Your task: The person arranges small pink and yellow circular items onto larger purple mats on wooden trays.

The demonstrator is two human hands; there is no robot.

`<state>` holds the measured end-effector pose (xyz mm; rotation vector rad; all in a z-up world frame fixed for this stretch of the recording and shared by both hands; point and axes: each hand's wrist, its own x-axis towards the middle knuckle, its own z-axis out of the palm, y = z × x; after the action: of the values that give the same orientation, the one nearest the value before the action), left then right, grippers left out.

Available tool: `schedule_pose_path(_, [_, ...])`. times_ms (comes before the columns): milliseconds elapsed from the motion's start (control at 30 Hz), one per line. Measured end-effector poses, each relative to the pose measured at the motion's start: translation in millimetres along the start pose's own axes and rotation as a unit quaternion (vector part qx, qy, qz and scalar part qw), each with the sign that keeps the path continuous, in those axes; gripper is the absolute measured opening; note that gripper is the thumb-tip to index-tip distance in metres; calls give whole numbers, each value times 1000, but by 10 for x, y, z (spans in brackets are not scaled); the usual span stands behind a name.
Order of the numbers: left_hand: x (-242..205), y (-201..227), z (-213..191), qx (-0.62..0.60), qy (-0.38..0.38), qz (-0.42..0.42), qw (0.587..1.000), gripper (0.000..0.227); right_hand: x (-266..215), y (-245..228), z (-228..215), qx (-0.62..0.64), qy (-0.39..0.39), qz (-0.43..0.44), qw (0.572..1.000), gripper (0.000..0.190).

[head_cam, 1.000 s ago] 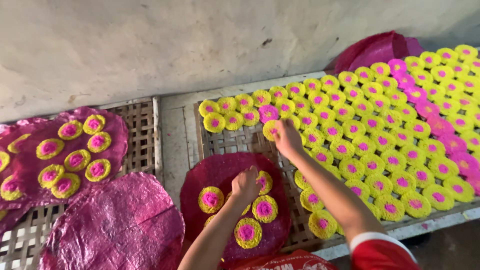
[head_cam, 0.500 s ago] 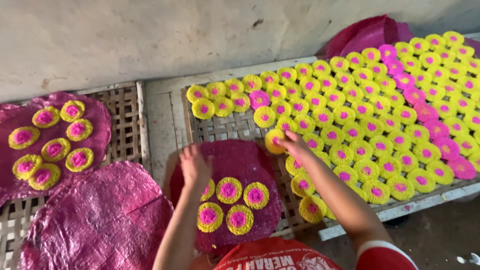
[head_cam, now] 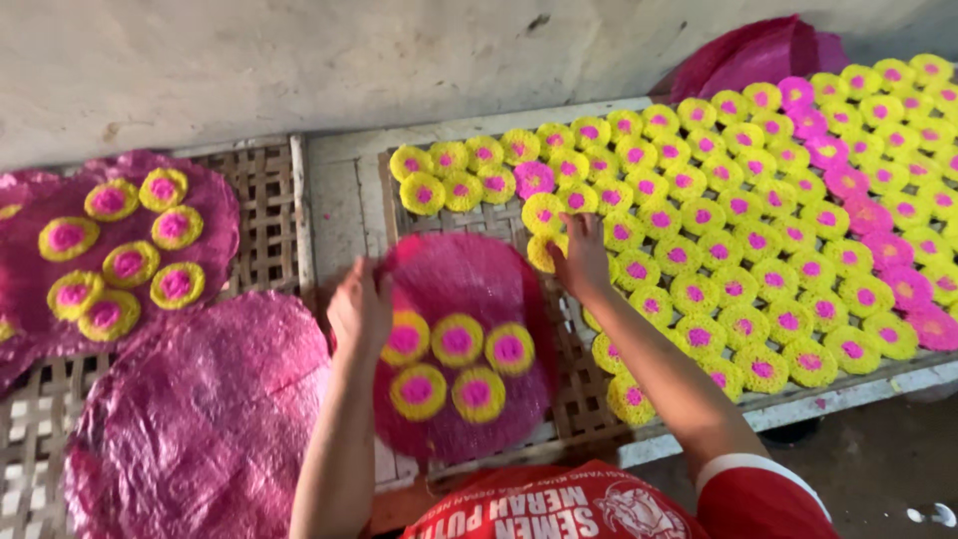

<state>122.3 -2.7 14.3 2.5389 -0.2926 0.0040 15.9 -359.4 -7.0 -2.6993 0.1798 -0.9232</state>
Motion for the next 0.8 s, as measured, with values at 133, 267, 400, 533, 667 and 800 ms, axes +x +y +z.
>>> schedule_pose_path(133, [167,-64,-237,45,146,39,988,56,-168,-449,-167,138,-194,93,967,37])
schedule_pose_path(267, [66,15,-54,102,73,8,992,54,-313,-790,-89,155,-326,-13,932,31])
schedule_pose_path(400, [-293,42,360,85,-71,94,989,55,-459,-939,165,117,-410,-50,903,47])
schedule_pose_path(533, [-235,-71,505,37,-85,53,994,72,-411,-1009,323,-5,-282,-280,918,31])
schedule_pose_path(667, [-177,-179,614,8,-145,-19,989,65,-531,-931,437,55,-319,-131,937,28])
schedule_pose_path(800, [-154,-189,679,-32,-90,36,995,47,-382,-469,785,264,-269,267,887,29])
